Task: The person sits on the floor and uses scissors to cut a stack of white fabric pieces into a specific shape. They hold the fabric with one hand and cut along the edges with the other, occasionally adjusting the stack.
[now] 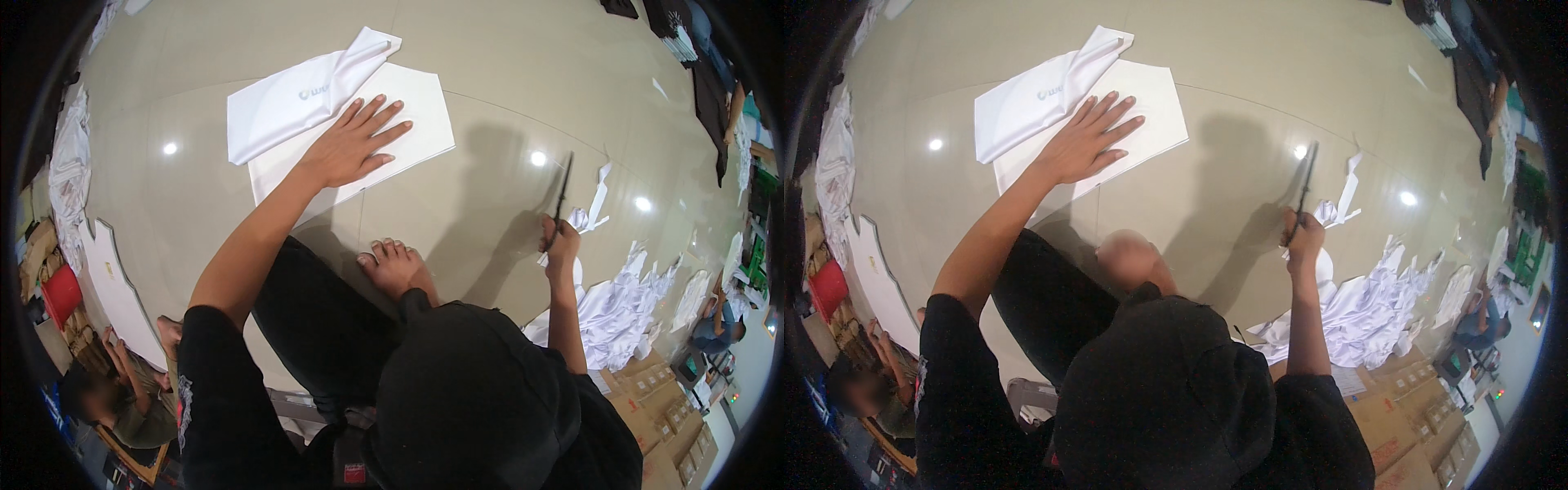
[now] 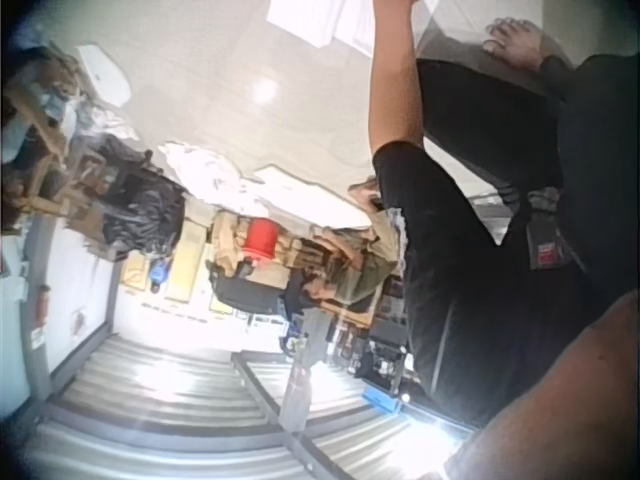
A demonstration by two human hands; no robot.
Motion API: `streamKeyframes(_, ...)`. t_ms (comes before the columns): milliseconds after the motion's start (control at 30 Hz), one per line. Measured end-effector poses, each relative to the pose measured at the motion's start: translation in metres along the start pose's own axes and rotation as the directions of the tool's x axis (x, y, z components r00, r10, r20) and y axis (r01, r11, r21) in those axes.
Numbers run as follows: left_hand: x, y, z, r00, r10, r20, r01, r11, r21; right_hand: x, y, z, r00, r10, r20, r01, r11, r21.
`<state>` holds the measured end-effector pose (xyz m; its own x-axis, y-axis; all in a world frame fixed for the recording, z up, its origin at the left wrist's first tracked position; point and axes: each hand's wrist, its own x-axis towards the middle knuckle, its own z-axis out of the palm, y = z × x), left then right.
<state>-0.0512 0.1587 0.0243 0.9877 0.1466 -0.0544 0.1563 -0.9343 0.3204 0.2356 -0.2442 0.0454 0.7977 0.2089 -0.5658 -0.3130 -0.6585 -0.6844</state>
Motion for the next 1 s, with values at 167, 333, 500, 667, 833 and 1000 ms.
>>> streamKeyframes(167,0.062,0.003,0.031,0.942,-0.228,-0.246,0.245,0.968,0.044,-0.014,0.016,-0.022,0.997,-0.042,-0.06,0.05,0.99,0.13)
streamKeyframes(333,0.151,0.009,0.045,0.573,-0.618,-0.537,0.578,0.77,-0.269,-0.038,-0.012,0.028,0.998,-0.053,0.04,0.047,0.987,0.154)
streamKeyframes(500,0.135,0.027,0.031,0.654,-0.5,-0.567,0.33,0.864,-0.381,-0.061,-0.014,0.05,0.969,-0.043,0.242,0.025,0.997,0.078)
streamKeyframes(667,0.046,0.084,0.031,0.919,-0.125,-0.375,-0.002,0.947,-0.32,-0.064,-0.004,0.064,0.95,0.021,0.312,-0.018,1.0,-0.014)
streamKeyframes(833,0.031,0.101,0.042,0.908,-0.133,-0.397,0.03,0.966,-0.257,-0.061,-0.012,0.077,0.918,0.035,0.394,-0.036,0.999,-0.004)
streamKeyframes(1000,0.032,0.097,0.05,0.893,-0.19,-0.408,0.051,0.943,-0.328,-0.063,-0.006,0.088,0.865,0.042,0.501,-0.095,0.992,0.081)
